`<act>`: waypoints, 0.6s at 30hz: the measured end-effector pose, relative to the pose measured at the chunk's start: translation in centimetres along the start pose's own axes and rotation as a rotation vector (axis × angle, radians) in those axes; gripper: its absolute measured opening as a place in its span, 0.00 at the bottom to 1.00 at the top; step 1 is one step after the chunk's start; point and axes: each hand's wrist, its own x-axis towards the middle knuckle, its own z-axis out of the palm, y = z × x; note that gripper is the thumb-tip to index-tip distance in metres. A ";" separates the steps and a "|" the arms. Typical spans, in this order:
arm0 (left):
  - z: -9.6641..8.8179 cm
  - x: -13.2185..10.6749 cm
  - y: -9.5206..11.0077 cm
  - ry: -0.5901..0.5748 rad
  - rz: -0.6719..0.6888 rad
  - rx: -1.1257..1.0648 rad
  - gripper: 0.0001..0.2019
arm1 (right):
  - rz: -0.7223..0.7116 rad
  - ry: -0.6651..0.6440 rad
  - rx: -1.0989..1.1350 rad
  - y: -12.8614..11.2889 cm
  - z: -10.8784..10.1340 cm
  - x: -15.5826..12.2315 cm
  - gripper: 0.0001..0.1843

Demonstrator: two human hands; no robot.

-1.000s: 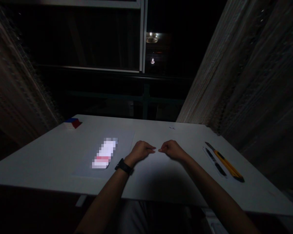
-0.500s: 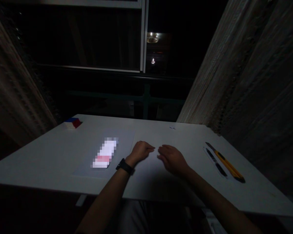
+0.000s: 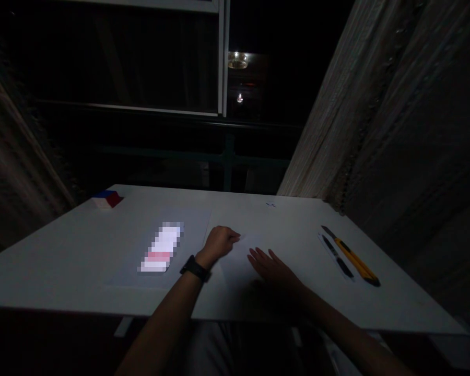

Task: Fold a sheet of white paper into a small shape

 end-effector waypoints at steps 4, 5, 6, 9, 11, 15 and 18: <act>0.1 -0.1 0.1 0.007 -0.012 0.032 0.13 | -0.018 0.012 0.006 -0.2 0.1 -0.3 0.30; 0.1 -0.1 0.1 0.007 -0.008 0.037 0.13 | -0.038 0.019 0.019 -0.5 0.0 -0.3 0.30; 0.0 -0.2 0.2 0.010 -0.001 0.040 0.13 | -0.057 0.028 0.036 -0.8 -0.3 -0.4 0.28; -0.1 -0.3 0.3 0.022 0.017 0.046 0.13 | -0.080 0.043 0.094 -1.6 -1.2 -0.7 0.26; -0.2 -0.3 0.4 0.026 0.018 0.048 0.13 | -0.081 0.032 0.123 -1.8 -1.5 -0.9 0.25; -0.3 -0.5 0.6 0.029 0.015 0.081 0.13 | -0.080 -0.018 0.140 -1.2 -1.6 -0.8 0.26; -0.2 -0.7 0.8 0.045 0.050 0.134 0.13 | 0.007 -0.064 0.133 0.6 -1.6 -0.6 0.25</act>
